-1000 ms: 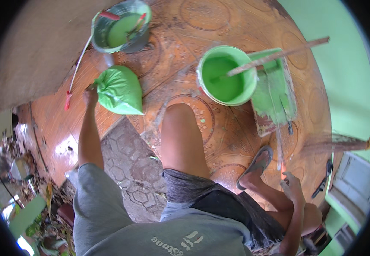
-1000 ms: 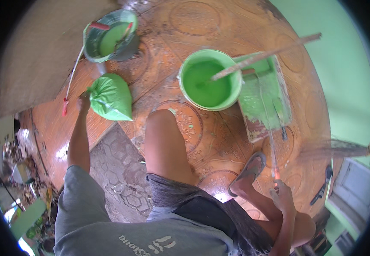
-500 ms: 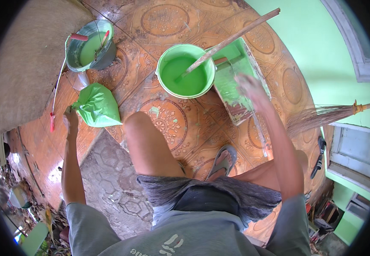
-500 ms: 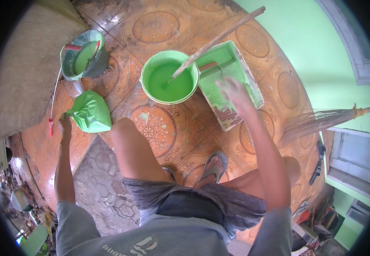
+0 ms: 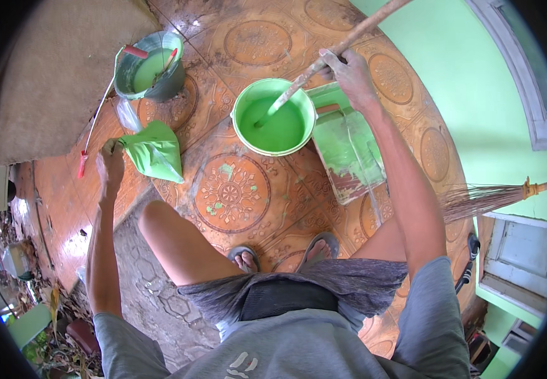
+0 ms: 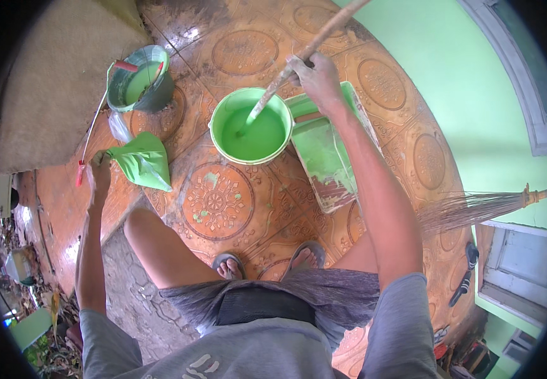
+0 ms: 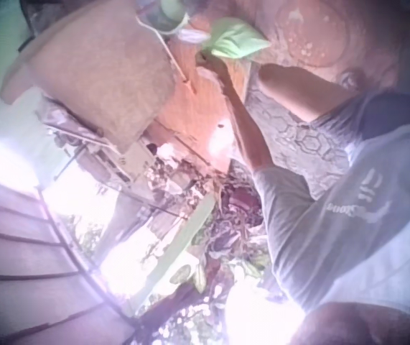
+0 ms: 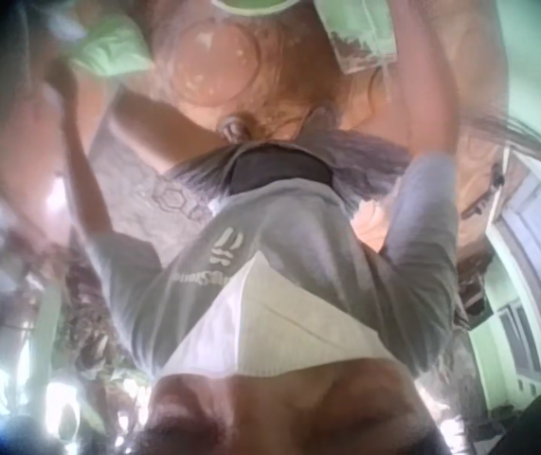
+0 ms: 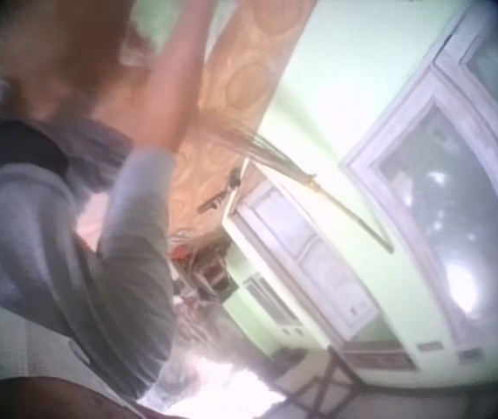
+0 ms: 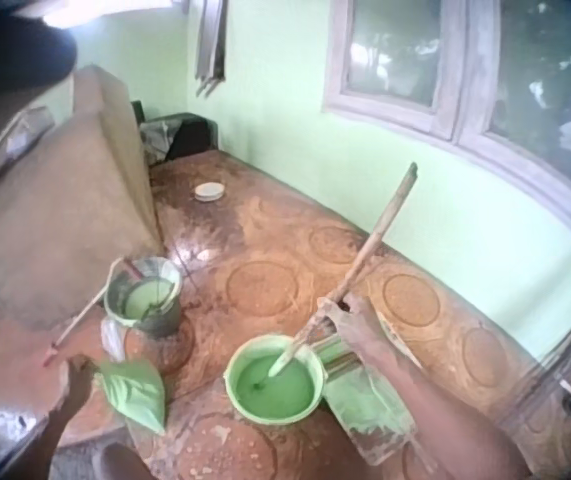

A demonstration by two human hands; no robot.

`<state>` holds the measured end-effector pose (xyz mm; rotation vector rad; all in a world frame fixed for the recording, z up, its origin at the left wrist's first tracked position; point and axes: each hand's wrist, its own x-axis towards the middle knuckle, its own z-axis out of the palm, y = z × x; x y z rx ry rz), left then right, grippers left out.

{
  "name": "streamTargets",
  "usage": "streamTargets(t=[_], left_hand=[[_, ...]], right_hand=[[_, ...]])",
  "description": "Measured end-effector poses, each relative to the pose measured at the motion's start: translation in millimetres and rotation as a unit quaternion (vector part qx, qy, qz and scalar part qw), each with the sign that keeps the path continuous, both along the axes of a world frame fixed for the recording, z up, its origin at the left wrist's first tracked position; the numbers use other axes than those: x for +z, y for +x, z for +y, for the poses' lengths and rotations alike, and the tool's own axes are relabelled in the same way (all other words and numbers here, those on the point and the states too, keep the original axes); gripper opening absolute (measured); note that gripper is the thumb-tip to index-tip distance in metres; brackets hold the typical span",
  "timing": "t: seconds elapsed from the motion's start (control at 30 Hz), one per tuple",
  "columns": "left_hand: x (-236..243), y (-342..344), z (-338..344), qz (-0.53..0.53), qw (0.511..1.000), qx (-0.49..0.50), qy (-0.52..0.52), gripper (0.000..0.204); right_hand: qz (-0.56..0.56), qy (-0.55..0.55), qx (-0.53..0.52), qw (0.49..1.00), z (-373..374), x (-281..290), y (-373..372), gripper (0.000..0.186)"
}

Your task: The person sits on the floor and stirs green paint in a bucket using a wooden stick. They then pour the paint into a green plastic bag, tie it, and continue stirring the remaining paint in the bucket.

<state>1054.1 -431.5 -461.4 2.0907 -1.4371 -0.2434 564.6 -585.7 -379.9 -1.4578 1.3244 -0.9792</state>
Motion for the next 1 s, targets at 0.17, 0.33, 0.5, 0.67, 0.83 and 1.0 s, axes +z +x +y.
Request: streamTargets(t=[0.17, 0.33, 0.5, 0.67, 0.83, 1.0], left_hand=[[21, -44, 2, 0.024, 0.999, -0.012, 0.033, 0.025], [22, -82, 11, 0.066, 0.996, -0.038, 0.038, 0.02], [18, -117, 16, 0.101, 0.989, -0.072, 0.083, 0.019], [11, -140, 16, 0.133, 0.979, -0.101, 0.113, 0.019], [9, -158, 13, 0.126, 0.976, -0.134, 0.115, 0.02], [17, -168, 15, 0.124, 0.976, -0.108, 0.143, 0.021]], right_hand=[[0.046, -0.044, 0.048, 0.997, -24, -4, 7, 0.023], [0.095, -0.018, 0.051, 0.994, -48, -31, 7, 0.025], [0.068, 0.004, 0.028, 0.997, -41, -51, 2, 0.027], [0.062, 0.068, 0.036, 0.995, -31, -55, 1, 0.032], [0.01, 0.093, 0.021, 0.995, -40, -63, -1, 0.037], [0.194, -0.078, -0.168, 0.963, -11, -68, 17, 0.035]])
